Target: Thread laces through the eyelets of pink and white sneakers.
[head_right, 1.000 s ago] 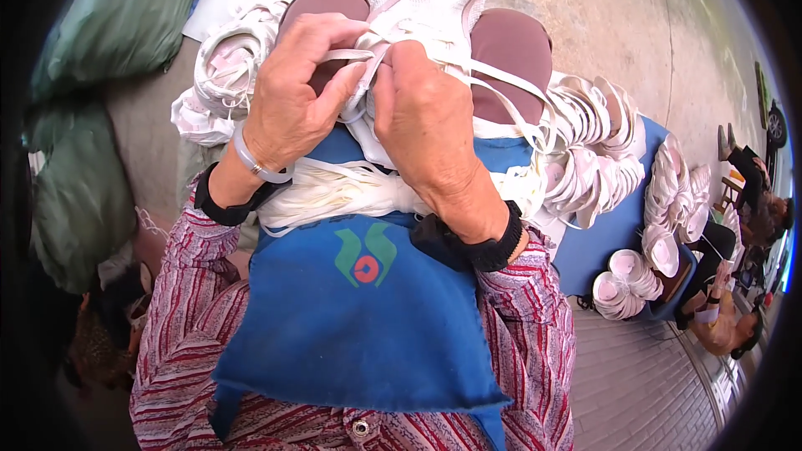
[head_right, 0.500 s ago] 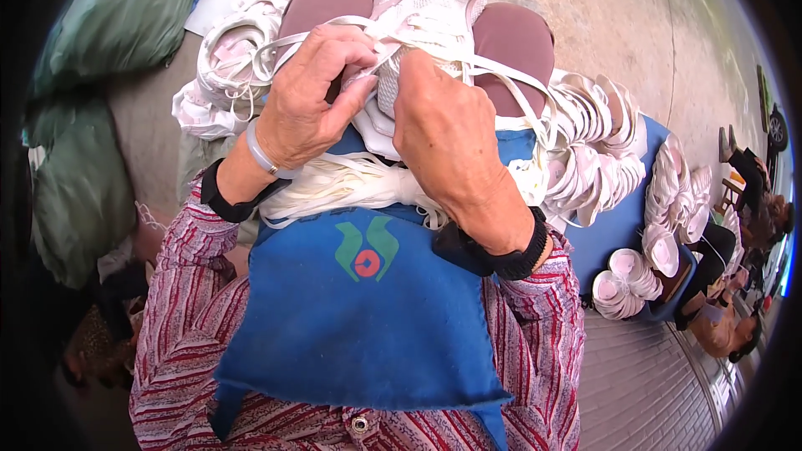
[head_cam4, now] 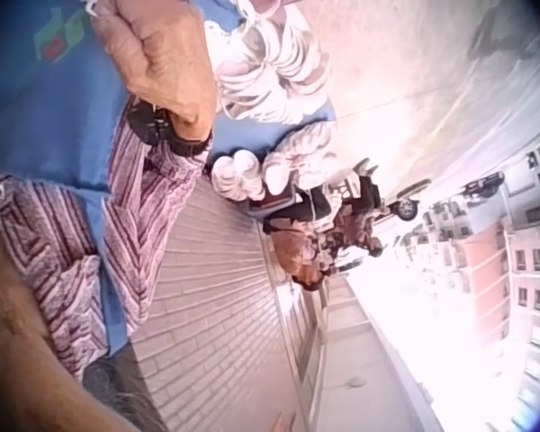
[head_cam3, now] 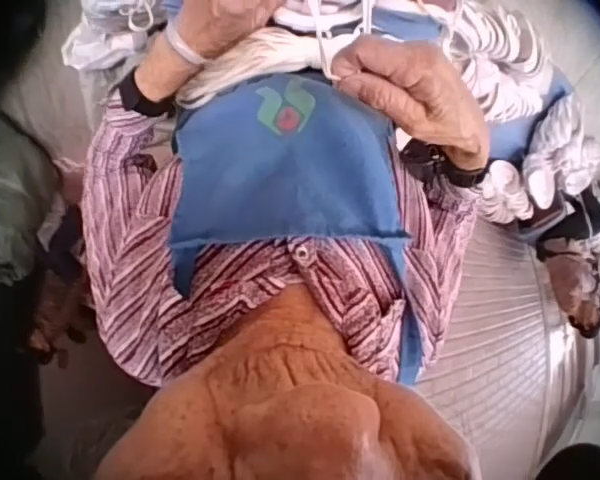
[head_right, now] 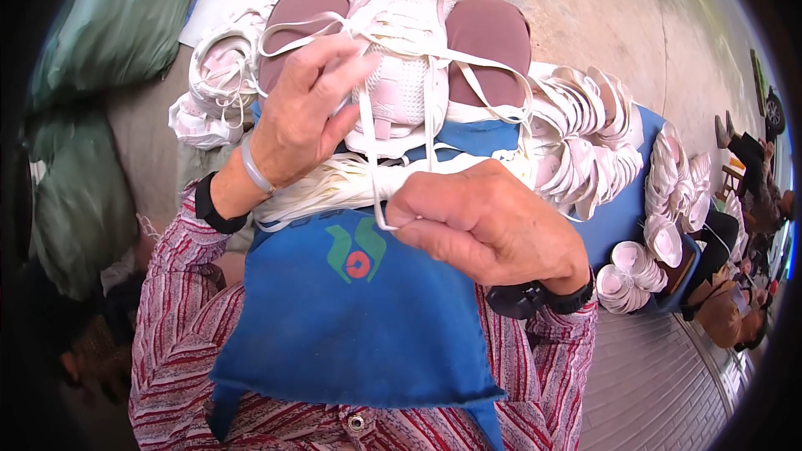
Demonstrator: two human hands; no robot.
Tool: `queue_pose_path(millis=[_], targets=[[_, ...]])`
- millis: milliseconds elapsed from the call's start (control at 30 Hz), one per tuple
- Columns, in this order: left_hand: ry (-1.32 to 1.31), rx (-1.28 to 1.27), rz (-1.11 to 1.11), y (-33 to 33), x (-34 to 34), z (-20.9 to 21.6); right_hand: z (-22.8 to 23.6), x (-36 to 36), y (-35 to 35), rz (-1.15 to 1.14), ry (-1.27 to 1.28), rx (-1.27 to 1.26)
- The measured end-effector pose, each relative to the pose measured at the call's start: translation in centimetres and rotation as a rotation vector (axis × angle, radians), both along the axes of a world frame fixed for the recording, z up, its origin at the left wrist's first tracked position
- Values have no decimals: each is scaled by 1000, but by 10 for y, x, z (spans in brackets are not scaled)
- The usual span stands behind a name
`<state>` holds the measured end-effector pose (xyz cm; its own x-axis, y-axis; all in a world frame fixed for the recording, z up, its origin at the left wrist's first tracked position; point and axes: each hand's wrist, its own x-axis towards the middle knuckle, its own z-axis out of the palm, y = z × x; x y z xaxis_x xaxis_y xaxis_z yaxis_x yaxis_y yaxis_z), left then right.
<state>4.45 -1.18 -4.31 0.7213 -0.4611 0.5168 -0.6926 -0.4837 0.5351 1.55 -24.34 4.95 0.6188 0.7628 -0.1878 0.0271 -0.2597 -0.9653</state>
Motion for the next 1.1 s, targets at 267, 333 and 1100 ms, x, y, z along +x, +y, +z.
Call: queue_pose_path(millis=[267,333,1100], targets=[[207,21,-384,-9,-38,13,-11,-1,-7,-497,-205,-189],[411,-59,-455,-13,-41,17,-21,1,-17,-718,-280,-86],[1240,-796,261,54,-42,58,-33,27,30,-661,-295,-30]])
